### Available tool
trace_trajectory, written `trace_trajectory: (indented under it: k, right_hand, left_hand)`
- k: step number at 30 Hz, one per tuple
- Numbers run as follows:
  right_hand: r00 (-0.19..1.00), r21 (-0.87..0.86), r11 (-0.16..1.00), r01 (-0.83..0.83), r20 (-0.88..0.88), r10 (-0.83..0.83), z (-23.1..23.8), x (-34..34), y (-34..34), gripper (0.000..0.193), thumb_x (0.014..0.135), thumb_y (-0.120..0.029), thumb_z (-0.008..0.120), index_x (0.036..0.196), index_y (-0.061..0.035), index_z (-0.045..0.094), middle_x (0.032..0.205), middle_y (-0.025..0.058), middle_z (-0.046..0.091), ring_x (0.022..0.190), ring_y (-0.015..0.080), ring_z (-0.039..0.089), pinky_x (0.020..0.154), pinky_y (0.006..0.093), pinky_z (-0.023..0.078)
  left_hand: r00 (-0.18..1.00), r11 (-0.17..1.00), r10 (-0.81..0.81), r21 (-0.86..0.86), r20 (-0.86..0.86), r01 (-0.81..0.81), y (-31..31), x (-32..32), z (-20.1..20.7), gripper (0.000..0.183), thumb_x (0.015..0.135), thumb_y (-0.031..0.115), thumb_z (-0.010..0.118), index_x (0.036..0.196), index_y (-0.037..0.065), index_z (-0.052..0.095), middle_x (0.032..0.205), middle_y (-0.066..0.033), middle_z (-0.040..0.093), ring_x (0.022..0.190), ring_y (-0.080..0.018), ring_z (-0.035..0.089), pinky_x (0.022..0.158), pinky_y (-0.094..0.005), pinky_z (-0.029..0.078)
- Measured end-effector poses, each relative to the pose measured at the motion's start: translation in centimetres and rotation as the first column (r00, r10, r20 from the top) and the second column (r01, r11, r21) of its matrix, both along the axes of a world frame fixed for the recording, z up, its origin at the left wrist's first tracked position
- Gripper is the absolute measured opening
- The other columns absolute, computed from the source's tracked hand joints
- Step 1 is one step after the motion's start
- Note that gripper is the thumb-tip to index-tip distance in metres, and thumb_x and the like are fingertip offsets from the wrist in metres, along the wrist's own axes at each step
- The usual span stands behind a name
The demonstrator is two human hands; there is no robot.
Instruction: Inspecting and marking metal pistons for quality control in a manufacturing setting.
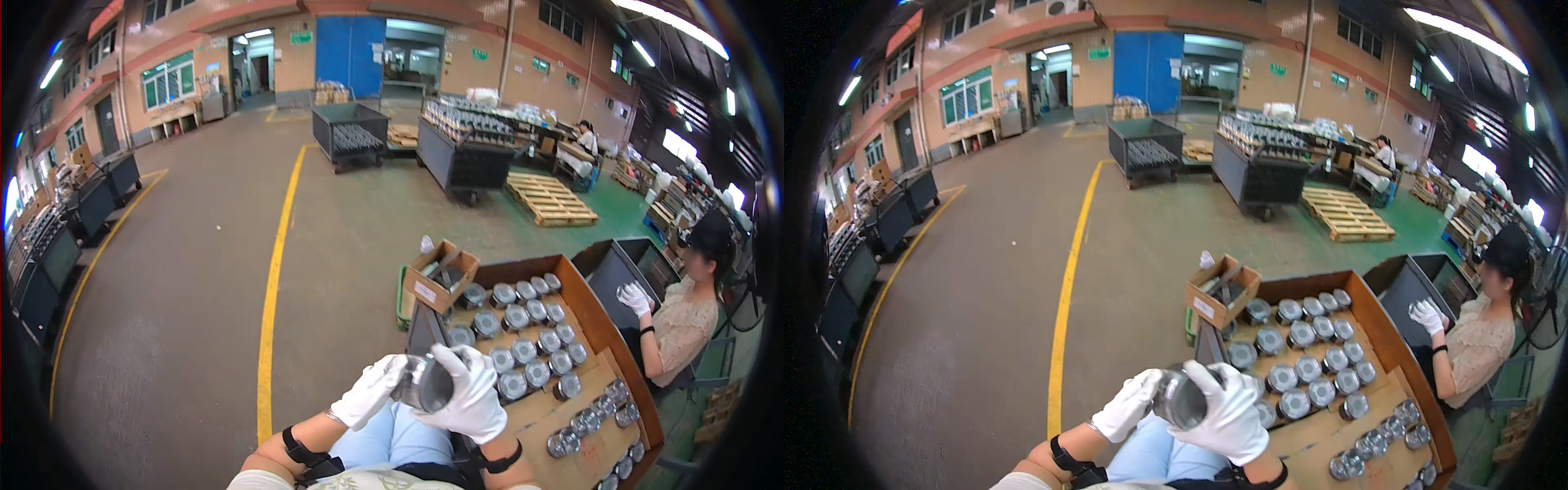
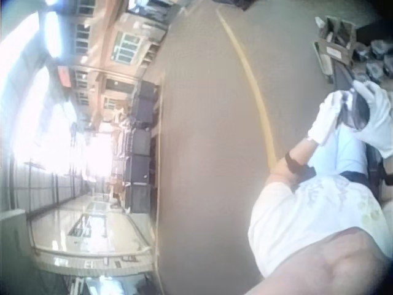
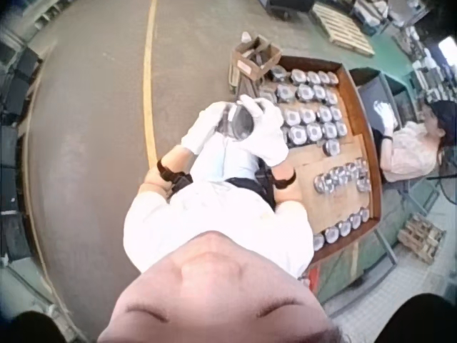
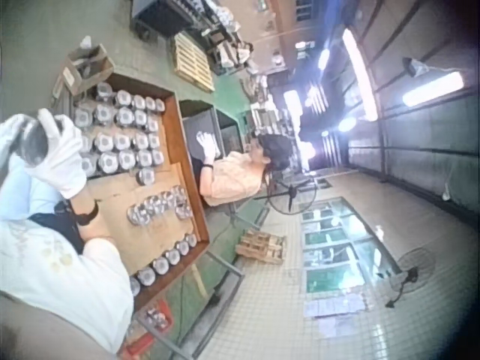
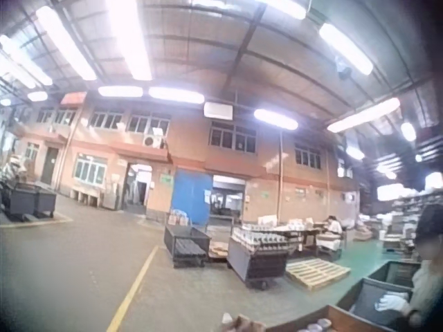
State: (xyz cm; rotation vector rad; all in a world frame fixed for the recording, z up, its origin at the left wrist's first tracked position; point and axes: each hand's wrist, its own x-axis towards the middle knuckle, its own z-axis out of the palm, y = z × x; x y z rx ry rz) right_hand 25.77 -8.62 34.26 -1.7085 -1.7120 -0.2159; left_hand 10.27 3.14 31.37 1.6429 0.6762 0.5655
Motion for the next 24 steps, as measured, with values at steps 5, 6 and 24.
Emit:
trace_trajectory:
  k: [5, 6, 24]
  right_hand:
    - [0.997, 0.021, 1.0, 0.018, 0.081, -0.019, 0.0, -1.1, 1.8, 0.098, 0.052, -0.045, 0.085, 0.137, -0.0192, 0.044, 0.117, 0.0167, 0.051, 0.1, 0.0351, 0.054, 0.084, 0.0464, 0.042]
    - [0.994, 0.038, 0.998, 0.053, 0.093, -0.056, 0.1, -1.2, 2.0, 0.099, 0.051, -0.045, 0.085, 0.137, -0.0188, 0.044, 0.119, 0.0164, 0.051, 0.099, 0.0348, 0.054, 0.084, 0.0456, 0.042]
    - [0.182, -0.095, 0.975, -0.203, -0.982, -0.057, -5.5, -0.1, 0.2, 0.059, 0.089, -0.022, 0.067, 0.137, 0.0036, 0.043, 0.1, 0.0065, 0.063, 0.071, 0.0081, 0.055, 0.064, 0.022, 0.046]
  left_hand:
    - [0.977, 0.929, 0.111, -0.367, 0.183, -0.037, 0.1, 1.4, -3.4, 0.043, 0.103, 0.041, 0.038, 0.107, 0.006, 0.062, 0.095, -0.0075, 0.065, 0.085, -0.0132, 0.061, 0.075, -0.0284, 0.05]
    - [0.939, 0.859, 0.19, -0.512, 0.287, -0.017, 0.3, 2.0, -3.1, 0.043, 0.102, 0.043, 0.039, 0.107, 0.007, 0.062, 0.095, -0.0057, 0.065, 0.084, -0.0112, 0.06, 0.074, -0.0267, 0.05]
    - [0.871, 0.553, 0.333, -0.823, 0.362, 0.13, 0.5, 3.3, -8.5, 0.067, 0.096, 0.061, 0.036, 0.135, 0.008, 0.047, 0.131, -0.0117, 0.056, 0.116, -0.0276, 0.057, 0.097, -0.0425, 0.049]
